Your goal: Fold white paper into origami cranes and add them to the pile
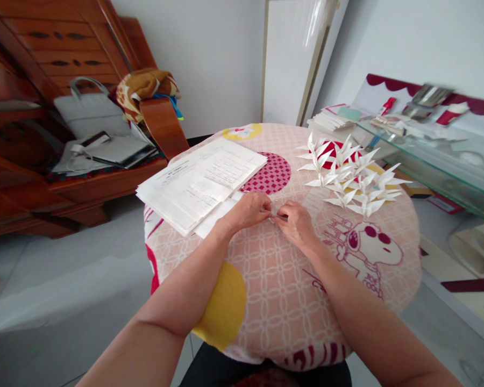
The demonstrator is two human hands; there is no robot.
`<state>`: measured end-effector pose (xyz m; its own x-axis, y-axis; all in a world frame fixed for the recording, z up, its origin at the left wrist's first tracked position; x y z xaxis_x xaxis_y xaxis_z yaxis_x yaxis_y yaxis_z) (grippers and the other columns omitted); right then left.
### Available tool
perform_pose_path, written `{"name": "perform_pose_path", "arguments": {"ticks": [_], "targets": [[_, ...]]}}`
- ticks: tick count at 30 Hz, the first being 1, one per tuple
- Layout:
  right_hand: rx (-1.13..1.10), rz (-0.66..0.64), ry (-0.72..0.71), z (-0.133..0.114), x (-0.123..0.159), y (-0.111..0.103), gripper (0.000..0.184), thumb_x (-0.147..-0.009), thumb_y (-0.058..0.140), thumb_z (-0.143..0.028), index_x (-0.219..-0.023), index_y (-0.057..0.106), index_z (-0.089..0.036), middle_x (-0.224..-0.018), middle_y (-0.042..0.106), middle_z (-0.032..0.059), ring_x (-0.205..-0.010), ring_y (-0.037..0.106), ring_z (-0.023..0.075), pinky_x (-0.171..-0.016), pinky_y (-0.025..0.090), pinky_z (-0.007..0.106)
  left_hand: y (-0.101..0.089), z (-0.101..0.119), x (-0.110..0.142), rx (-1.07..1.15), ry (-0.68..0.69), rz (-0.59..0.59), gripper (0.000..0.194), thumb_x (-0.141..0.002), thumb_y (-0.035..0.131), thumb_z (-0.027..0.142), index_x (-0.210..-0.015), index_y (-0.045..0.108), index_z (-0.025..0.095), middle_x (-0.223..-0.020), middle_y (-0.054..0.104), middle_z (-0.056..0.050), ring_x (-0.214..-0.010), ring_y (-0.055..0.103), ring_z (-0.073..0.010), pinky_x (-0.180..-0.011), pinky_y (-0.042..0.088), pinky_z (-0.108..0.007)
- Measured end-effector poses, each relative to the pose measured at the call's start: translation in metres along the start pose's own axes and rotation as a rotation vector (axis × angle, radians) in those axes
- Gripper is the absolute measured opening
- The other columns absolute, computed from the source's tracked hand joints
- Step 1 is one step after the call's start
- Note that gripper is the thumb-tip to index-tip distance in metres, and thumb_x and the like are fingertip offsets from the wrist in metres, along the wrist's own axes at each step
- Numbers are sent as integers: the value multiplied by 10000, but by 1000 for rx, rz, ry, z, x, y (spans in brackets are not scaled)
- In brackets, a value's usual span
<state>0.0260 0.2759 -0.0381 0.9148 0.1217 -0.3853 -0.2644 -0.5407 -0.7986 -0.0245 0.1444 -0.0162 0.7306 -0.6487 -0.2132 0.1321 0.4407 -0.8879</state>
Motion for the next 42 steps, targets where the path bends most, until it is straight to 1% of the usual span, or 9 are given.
{"name": "perform_pose_path", "arguments": {"ticks": [6, 14, 17, 20, 22, 25, 29, 33, 42], "targets": [[18, 2, 20, -1, -1, 1, 254, -795, 739, -171, -587, 595, -193, -690, 587, 28, -703, 546, 179, -647, 381, 298, 0, 0, -1, -19, -2, -2, 69, -745, 649, 142, -724, 715, 147, -740, 718, -47, -698, 642, -172, -665, 438, -255], [-77, -20, 77, 0, 2, -8, 149, -759, 696, -94, -647, 654, -182, -732, 665, 35, -712, 604, 182, -677, 413, 299, -4, -11, 3, 155, -15, -7, 114, -756, 628, 147, -815, 725, 156, -832, 740, -37, -725, 654, -150, -679, 470, -234], [-128, 18, 137, 5, 5, -14, 138, -777, 680, -120, -656, 667, -185, -700, 686, 27, -669, 606, 171, -663, 414, 293, -6, -12, 2, 196, -7, -7, 89, -776, 640, 185, -778, 721, 148, -791, 732, -30, -685, 631, -133, -658, 447, -224], [-152, 86, 194, 11, 8, -17, 125, -796, 667, -159, -674, 666, -189, -679, 678, 19, -636, 594, 162, -651, 426, 283, -5, -11, 0, 220, -4, 16, 212, -852, 600, 271, -730, 712, 139, -736, 719, -28, -661, 608, -124, -634, 416, -225], [-145, 133, 221, 14, 8, -17, 48, -772, 677, -147, -739, 680, -182, -726, 685, 24, -659, 603, 165, -668, 444, 280, -4, -12, -1, 209, -24, 37, 240, -852, 594, 275, -683, 695, 137, -716, 711, -26, -650, 595, -119, -621, 402, -224], [-108, 164, 224, 16, 8, -17, 116, -744, 703, -136, -857, 703, -160, -845, 697, 55, -737, 620, 181, -708, 466, 287, -1, -14, -2, 191, -69, 59, 159, -800, 634, 241, -694, 691, 137, -698, 701, -18, -636, 592, -118, -612, 404, -220], [-32, 77, 182, 11, 5, -13, 143, -785, 673, -140, -919, 722, -161, -899, 703, 74, -829, 616, 209, -776, 468, 314, 0, -12, -2, 168, -121, 118, 85, -763, 656, 206, -799, 696, 140, -762, 718, -17, -654, 628, -129, -652, 457, -232], [22, -3, 158, 7, 3, -8, 199, -803, 660, -126, -989, 728, -146, -961, 717, 102, -924, 623, 243, -836, 464, 345, 3, -8, -6, 121, -179, 196, 291, -748, 675, 181, -1035, 695, 141, -944, 755, -46, -803, 696, -172, -753, 516, -266], [41, -59, 120, 6, 1, -3, 224, -831, 652, -118, -1041, 729, -132, -1033, 703, 126, -998, 613, 249, -873, 457, 343, 15, 1, -14, -79, -237, 73, 234, -816, 599, 171, -974, 770, 196, -977, 777, -50, -930, 708, -225, -847, 537, -314]]}}
Point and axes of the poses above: each hand's wrist, its own x-axis away from the middle knuckle, its own y-axis out of the palm, z = x × y, the point moved 5 cm from there along -x, towards the middle knuckle
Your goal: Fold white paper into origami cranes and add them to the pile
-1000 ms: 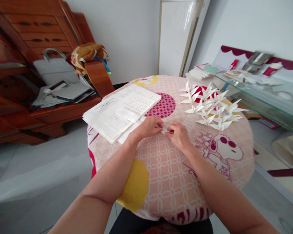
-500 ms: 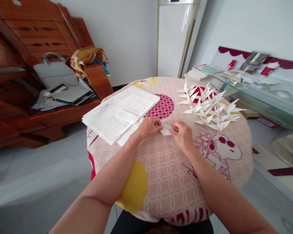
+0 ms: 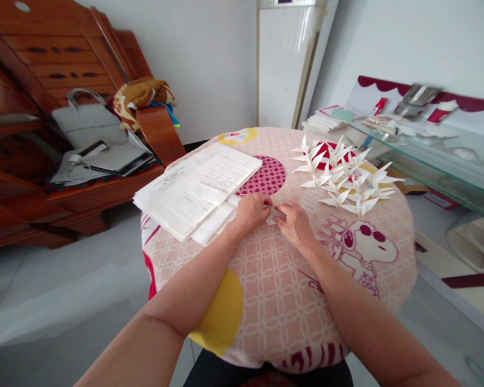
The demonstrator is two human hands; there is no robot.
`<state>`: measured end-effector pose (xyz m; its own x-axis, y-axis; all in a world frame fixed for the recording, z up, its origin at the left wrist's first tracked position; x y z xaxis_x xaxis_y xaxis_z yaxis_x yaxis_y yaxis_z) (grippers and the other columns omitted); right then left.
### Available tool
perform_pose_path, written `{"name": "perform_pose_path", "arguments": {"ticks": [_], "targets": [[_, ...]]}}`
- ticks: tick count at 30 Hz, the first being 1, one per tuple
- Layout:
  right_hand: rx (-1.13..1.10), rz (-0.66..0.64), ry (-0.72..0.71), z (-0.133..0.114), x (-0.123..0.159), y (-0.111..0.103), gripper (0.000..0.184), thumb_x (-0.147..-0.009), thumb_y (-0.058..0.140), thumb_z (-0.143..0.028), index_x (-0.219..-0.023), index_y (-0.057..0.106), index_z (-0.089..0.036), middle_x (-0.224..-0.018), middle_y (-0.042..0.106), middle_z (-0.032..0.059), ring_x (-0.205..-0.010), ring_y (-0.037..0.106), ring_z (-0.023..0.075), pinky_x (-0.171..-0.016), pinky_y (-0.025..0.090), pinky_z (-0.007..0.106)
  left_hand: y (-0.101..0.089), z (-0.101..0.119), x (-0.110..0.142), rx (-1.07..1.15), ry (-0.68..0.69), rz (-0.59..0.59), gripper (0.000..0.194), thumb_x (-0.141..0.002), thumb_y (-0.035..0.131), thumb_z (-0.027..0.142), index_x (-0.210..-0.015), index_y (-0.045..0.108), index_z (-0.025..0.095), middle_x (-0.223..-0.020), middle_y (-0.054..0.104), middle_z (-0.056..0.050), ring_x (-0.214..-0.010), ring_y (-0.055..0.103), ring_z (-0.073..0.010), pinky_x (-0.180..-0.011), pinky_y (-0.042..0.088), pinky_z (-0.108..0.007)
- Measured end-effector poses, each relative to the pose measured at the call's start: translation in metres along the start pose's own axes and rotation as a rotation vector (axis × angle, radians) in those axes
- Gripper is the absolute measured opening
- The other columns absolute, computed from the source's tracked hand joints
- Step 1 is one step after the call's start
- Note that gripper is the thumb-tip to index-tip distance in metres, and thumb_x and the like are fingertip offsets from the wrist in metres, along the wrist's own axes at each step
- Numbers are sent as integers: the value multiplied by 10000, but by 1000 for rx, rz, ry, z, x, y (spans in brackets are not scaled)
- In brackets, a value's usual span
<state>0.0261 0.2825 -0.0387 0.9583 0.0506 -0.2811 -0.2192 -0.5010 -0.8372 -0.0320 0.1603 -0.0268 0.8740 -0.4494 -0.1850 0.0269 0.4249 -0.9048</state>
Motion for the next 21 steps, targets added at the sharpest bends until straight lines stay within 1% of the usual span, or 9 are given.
{"name": "perform_pose_path", "arguments": {"ticks": [2, 3, 5, 7, 10, 13, 17, 21], "targets": [[20, -16, -19, -1, 0, 0, 165, -842, 639, -118, -972, 739, -132, -987, 693, 117, -970, 609, 243, -850, 455, 333, -1, 0, 0, -19, 18, 14, 221, -822, 596, 152, -954, 769, 190, -966, 774, -57, -918, 705, -224, -830, 535, -312], [28, -21, -31, -2, 0, 0, 145, -849, 630, -118, -941, 741, -135, -968, 687, 112, -957, 605, 238, -841, 453, 327, -2, 0, 1, -16, 53, 15, 212, -826, 600, 144, -948, 767, 186, -966, 771, -60, -918, 702, -220, -828, 532, -308], [41, -20, -58, -2, 1, 0, 129, -863, 618, -120, -894, 741, -143, -936, 675, 99, -933, 597, 227, -833, 448, 318, -2, -3, 1, 31, 169, -1, 184, -842, 613, 139, -941, 763, 177, -962, 766, -63, -910, 695, -203, -824, 525, -292], [58, -16, -90, -3, 2, 1, 134, -876, 608, -123, -874, 740, -150, -915, 663, 91, -920, 586, 220, -837, 444, 315, -4, -8, 2, 127, 304, -26, 153, -875, 619, 163, -938, 758, 166, -947, 763, -66, -877, 689, -179, -809, 520, -270], [87, -17, -129, -5, 4, 1, 150, -898, 594, -140, -887, 743, -156, -911, 655, 89, -918, 572, 220, -857, 438, 322, -7, -15, 5, 206, 418, -14, 162, -901, 599, 147, -951, 752, 159, -930, 761, -66, -852, 686, -161, -786, 512, -248], [112, -32, -144, -8, 6, 0, 173, -915, 573, -145, -919, 745, -155, -926, 656, 95, -935, 567, 224, -869, 432, 327, -10, -18, 7, 143, 447, 13, 173, -898, 593, 120, -954, 753, 160, -922, 755, -65, -845, 684, -163, -776, 504, -250], [155, -69, -164, -13, 8, -1, 221, -936, 522, -119, -960, 740, -142, -946, 662, 104, -953, 564, 225, -880, 420, 322, -15, -16, 9, -2, 426, 58, 135, -886, 626, 137, -905, 755, 168, -887, 743, -63, -868, 680, -188, -783, 499, -268], [198, -94, -184, -14, 9, 0, 261, -951, 468, -100, -973, 727, -127, -939, 661, 108, -945, 559, 224, -871, 411, 315, -17, -17, 10, -27, 412, 45, 141, -870, 622, 104, -902, 744, 167, -879, 745, -51, -850, 677, -182, -772, 490, -260]]}}
Point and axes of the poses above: each hand's wrist, its own x-axis away from the middle knuckle, its own y-axis out of the palm, z = x × y, the point moved 5 cm from there along -x, towards the middle knuckle
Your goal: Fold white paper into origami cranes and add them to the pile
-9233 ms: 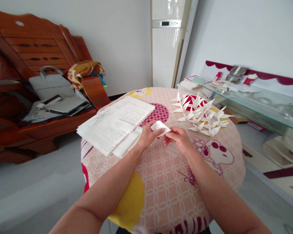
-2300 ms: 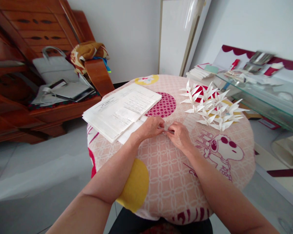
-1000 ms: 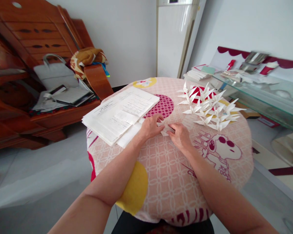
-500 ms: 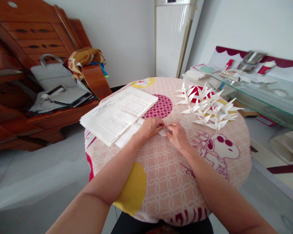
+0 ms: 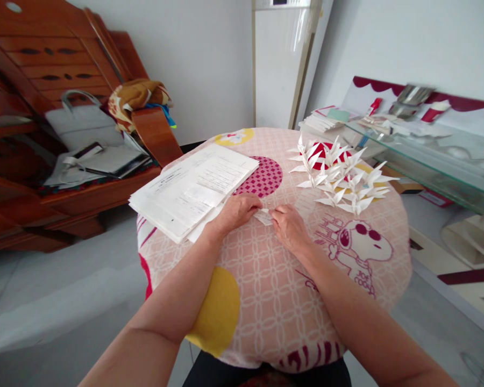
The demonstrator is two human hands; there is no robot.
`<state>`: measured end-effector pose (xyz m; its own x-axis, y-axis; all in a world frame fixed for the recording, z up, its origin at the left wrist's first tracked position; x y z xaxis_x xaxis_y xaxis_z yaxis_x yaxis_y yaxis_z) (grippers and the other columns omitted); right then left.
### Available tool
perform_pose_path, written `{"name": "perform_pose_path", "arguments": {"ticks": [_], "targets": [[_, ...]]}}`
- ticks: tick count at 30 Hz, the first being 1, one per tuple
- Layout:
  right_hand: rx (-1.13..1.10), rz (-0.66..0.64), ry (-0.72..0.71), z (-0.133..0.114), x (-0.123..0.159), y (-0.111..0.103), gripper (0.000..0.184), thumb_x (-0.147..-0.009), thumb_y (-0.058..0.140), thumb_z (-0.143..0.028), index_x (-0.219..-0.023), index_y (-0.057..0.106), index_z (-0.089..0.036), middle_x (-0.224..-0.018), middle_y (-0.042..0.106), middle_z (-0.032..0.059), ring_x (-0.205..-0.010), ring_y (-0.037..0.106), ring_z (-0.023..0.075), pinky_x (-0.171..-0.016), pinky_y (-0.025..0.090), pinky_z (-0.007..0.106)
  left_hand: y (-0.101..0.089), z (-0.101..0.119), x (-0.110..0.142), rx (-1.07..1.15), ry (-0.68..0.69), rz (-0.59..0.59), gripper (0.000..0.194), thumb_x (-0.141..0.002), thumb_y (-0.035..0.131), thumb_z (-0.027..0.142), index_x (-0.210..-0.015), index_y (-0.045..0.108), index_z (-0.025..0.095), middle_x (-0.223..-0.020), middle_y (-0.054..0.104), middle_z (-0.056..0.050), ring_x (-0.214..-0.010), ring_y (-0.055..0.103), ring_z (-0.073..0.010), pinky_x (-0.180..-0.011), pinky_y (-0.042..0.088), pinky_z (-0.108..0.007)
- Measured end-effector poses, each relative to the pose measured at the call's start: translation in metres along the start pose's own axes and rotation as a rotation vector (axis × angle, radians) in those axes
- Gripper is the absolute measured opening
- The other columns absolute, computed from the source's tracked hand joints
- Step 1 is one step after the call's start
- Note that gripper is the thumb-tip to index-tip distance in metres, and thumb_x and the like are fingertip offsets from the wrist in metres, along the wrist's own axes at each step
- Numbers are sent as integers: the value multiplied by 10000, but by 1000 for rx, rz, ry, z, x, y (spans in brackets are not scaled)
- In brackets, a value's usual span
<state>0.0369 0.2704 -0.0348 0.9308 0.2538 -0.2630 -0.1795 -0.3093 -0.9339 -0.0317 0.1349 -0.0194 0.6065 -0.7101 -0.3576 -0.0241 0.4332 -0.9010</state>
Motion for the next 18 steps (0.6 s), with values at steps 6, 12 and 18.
{"name": "perform_pose_path", "arguments": {"ticks": [6, 12, 18], "targets": [[2, 4, 3, -1, 1, 0, 273, -947, 450, -91, -992, 716, -129, -935, 658, 110, -937, 552, 227, -854, 408, 314, -3, -2, 0, -10, -53, -60, 137, -869, 607, 122, -904, 733, 167, -893, 749, -46, -827, 675, -181, -767, 486, -268], [-33, 36, 17, 0, 2, -1, 300, -947, 445, -96, -1044, 724, -147, -935, 653, 108, -929, 549, 232, -838, 415, 318, -6, -2, 1, -3, -78, -92, 171, -869, 571, 120, -895, 730, 177, -897, 744, -45, -848, 671, -178, -782, 486, -261], [-21, 48, 15, 1, 1, 0, 311, -972, 435, -138, -1050, 735, -156, -923, 653, 106, -909, 552, 230, -821, 411, 323, -2, -3, 2, -23, -115, -136, 217, -832, 544, 79, -900, 727, 173, -889, 739, -50, -828, 665, -185, -781, 491, -274]]}}
Point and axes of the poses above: each hand's wrist, its own x-axis away from the middle knuckle, its own y-axis out of the palm, z = x × y, the point moved 5 cm from there along -x, towards the middle knuckle
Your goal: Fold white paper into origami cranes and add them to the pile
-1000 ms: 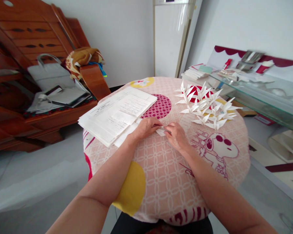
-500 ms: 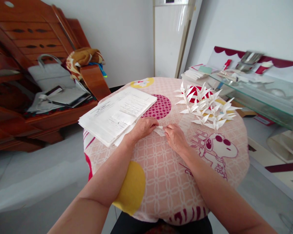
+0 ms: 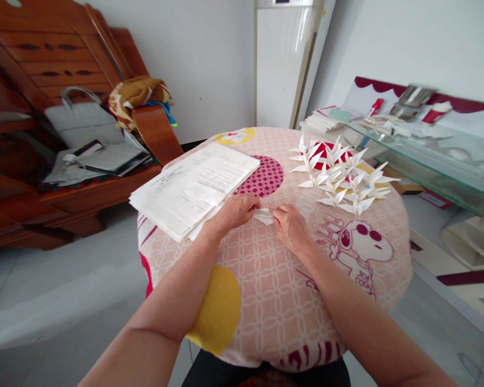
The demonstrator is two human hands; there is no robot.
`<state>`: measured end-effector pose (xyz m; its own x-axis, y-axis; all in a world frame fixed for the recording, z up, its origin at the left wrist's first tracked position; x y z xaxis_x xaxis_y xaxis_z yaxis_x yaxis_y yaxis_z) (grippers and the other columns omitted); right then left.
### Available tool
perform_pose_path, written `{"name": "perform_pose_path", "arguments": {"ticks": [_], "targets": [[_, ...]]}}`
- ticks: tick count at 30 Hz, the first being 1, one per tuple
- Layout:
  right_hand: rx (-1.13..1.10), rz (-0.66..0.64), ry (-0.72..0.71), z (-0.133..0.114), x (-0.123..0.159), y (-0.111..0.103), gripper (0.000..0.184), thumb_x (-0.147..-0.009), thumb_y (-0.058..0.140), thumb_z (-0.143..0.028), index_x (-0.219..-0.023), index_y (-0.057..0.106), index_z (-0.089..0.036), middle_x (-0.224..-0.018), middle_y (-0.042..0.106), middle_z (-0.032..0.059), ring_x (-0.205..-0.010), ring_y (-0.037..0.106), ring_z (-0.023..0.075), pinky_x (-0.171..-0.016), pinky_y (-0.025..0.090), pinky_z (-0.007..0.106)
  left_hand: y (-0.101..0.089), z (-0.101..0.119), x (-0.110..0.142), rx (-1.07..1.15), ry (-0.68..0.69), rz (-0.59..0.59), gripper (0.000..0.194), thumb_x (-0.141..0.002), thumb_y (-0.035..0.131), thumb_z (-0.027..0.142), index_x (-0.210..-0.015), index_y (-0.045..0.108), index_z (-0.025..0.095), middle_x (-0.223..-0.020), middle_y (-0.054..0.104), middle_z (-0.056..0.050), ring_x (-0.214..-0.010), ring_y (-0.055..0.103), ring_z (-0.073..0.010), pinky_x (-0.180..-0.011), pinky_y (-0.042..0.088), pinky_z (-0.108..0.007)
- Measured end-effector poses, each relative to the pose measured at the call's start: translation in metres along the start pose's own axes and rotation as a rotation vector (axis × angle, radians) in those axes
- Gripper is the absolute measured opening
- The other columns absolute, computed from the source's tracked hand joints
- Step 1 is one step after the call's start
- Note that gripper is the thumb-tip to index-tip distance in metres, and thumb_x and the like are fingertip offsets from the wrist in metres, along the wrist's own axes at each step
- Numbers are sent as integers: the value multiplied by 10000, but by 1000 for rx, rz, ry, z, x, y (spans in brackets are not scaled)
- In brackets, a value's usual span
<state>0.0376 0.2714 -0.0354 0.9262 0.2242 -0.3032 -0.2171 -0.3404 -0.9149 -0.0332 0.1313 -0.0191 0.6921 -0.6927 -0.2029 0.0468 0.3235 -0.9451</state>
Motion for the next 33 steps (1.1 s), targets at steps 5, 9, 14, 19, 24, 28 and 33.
{"name": "perform_pose_path", "arguments": {"ticks": [5, 9, 14, 19, 24, 28, 33], "targets": [[17, -8, -8, 0, 0, 2, 328, -988, 424, -161, -1047, 746, -144, -932, 667, 113, -902, 560, 230, -818, 420, 327, 4, 3, 1, -39, -9, 52, 234, -831, 529, 58, -874, 734, 163, -909, 712, -78, -863, 657, -207, -788, 507, -295], [7, -18, -13, 0, 0, 3, 327, -964, 437, -115, -1042, 754, -119, -958, 684, 132, -942, 576, 236, -865, 437, 332, 9, 22, 1, -17, 129, 75, 328, -861, 468, 12, -962, 746, 152, -981, 695, -97, -958, 645, -212, -849, 516, -305], [-118, 3, 0, 7, -1, 1, 273, -912, 519, -85, -958, 783, -135, -980, 719, 122, -959, 617, 224, -891, 464, 330, 13, 33, 1, -54, 92, -1, 267, -894, 492, 63, -966, 741, 130, -995, 692, -116, -968, 656, -221, -874, 533, -325], [-361, 26, 95, 33, -1, -9, 261, -813, 611, -34, -900, 804, -188, -951, 767, 57, -895, 686, 186, -845, 498, 298, 12, 28, 3, 16, 94, 1, 195, -892, 605, 157, -1024, 746, 181, -1058, 704, -98, -1018, 664, -223, -912, 535, -336], [-428, 28, 158, 50, 0, -14, 251, -793, 620, -53, -869, 815, -190, -869, 774, 44, -813, 694, 185, -762, 497, 284, 13, 25, 3, 30, 97, -2, 260, -894, 593, 146, -1093, 747, 213, -1087, 708, -88, -1026, 664, -226, -904, 540, -338], [-455, -3, 166, 53, 1, -17, 268, -775, 619, -66, -891, 821, -198, -841, 770, 33, -756, 680, 179, -715, 487, 276, 11, 28, 4, 44, 123, -7, 396, -878, 577, 94, -1217, 708, 253, -1157, 695, -82, -1068, 651, -229, -908, 538, -338], [-410, -29, 167, 48, 2, -21, 206, -790, 645, -137, -886, 816, -202, -828, 757, 28, -726, 656, 167, -684, 468, 270, 10, 31, 5, 85, 171, -8, 499, -862, 508, 19, -1268, 677, 255, -1232, 681, -80, -1126, 638, -209, -963, 527, -345]]}}
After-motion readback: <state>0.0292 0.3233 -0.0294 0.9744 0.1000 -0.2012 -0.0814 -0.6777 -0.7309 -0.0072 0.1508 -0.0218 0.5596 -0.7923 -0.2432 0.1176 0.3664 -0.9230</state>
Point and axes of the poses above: each hand's wrist, its own x-axis away from the middle knuckle, its own y-axis out of the palm, z = x × y, the point moved 5 cm from there along -x, towards the middle knuckle
